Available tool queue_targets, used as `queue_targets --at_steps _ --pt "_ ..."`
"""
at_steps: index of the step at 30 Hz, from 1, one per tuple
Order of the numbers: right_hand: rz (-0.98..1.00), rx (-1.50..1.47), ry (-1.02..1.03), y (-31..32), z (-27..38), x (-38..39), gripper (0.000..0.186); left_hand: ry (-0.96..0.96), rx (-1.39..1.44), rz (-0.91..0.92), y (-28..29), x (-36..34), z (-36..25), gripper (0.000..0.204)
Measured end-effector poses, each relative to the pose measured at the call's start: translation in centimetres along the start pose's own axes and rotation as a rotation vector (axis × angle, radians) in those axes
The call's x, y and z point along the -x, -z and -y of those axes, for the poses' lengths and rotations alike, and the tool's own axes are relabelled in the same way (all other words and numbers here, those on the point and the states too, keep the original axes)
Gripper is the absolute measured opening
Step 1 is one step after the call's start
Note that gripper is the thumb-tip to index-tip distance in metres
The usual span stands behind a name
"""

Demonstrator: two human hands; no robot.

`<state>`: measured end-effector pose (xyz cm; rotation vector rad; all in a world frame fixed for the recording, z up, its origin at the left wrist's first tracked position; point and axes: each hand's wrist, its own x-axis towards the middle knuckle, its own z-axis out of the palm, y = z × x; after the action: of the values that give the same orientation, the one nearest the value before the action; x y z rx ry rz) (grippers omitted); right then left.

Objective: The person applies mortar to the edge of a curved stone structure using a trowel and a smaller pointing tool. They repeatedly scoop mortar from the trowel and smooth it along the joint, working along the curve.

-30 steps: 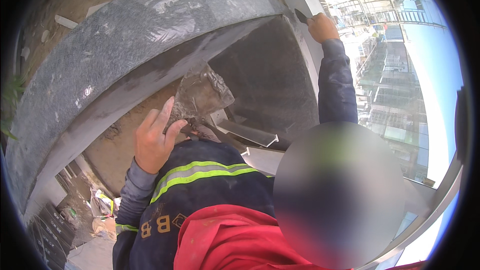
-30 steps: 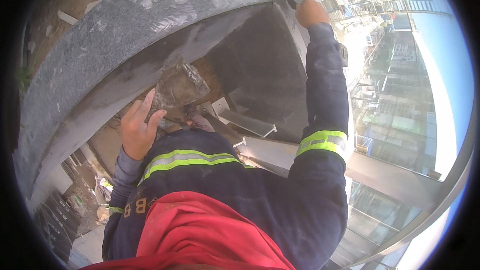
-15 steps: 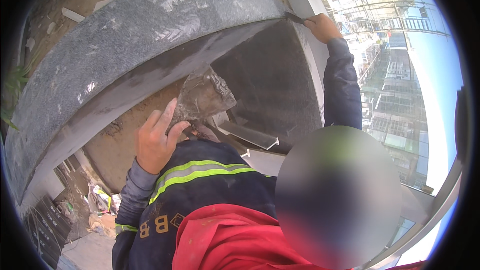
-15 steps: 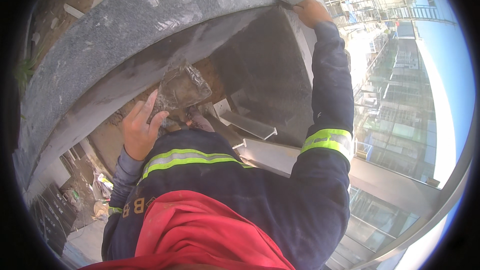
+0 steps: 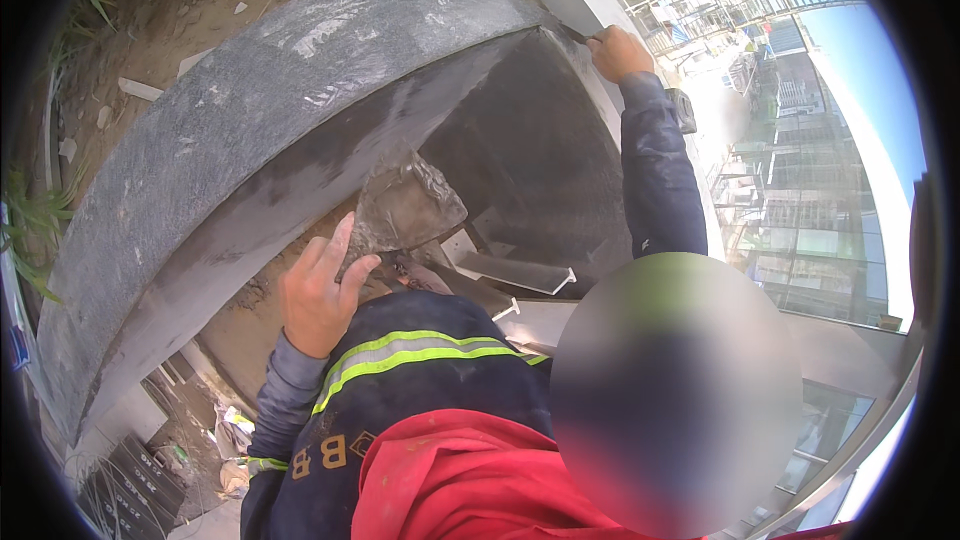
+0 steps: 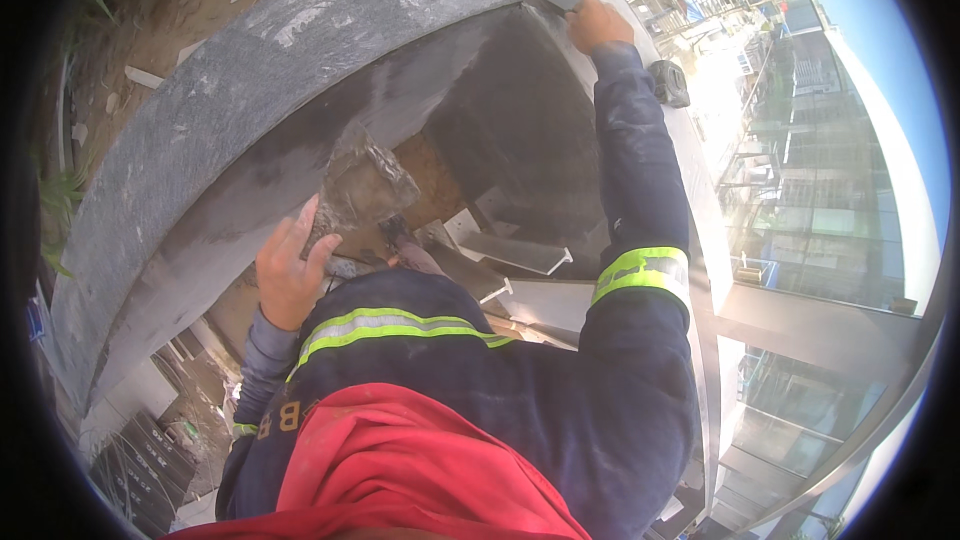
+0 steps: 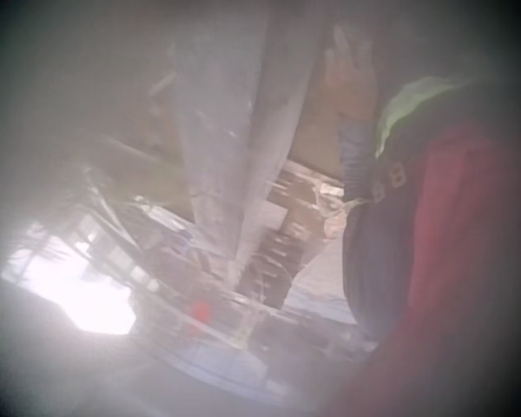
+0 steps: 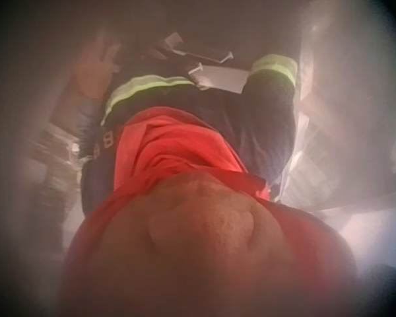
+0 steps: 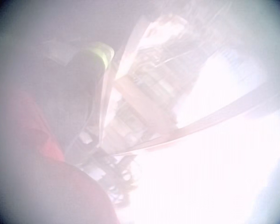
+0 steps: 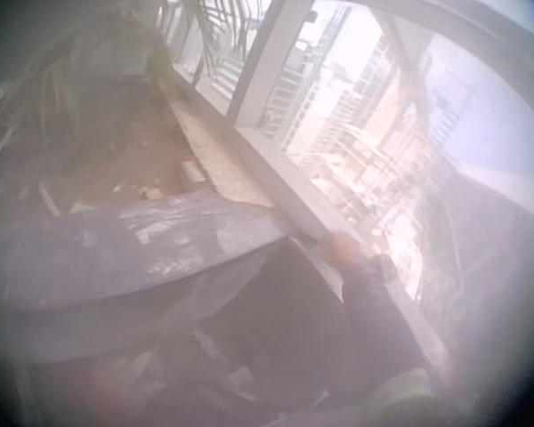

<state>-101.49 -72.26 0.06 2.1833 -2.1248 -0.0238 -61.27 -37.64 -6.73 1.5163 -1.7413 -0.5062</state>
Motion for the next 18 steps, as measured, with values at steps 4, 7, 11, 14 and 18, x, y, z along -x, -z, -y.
queue_targets --at_steps 4,7,11,14,18 --pt "0.043 0.096 -0.012 0.4 1.8 -1.2 0.029 0.035 -0.027 0.047 0.0 0.5 -0.6 0.052" --pt "0.205 0.012 0.259 3.6 3.1 -1.3 0.032 0.013 -0.011 -0.055 -0.1 1.2 -0.4 0.054" --pt "0.092 -0.331 0.138 7.1 -1.6 0.8 0.04 0.064 -0.003 -0.076 0.3 2.0 -0.4 0.054" --pt "-0.116 -0.71 0.105 8.8 0.2 7.7 0.043 0.081 0.026 -0.134 1.1 2.5 -0.3 0.052" --pt "-0.023 -1.52 0.131 2.4 7.8 15.5 0.046 0.113 0.11 -0.245 1.5 4.0 1.0 0.05"
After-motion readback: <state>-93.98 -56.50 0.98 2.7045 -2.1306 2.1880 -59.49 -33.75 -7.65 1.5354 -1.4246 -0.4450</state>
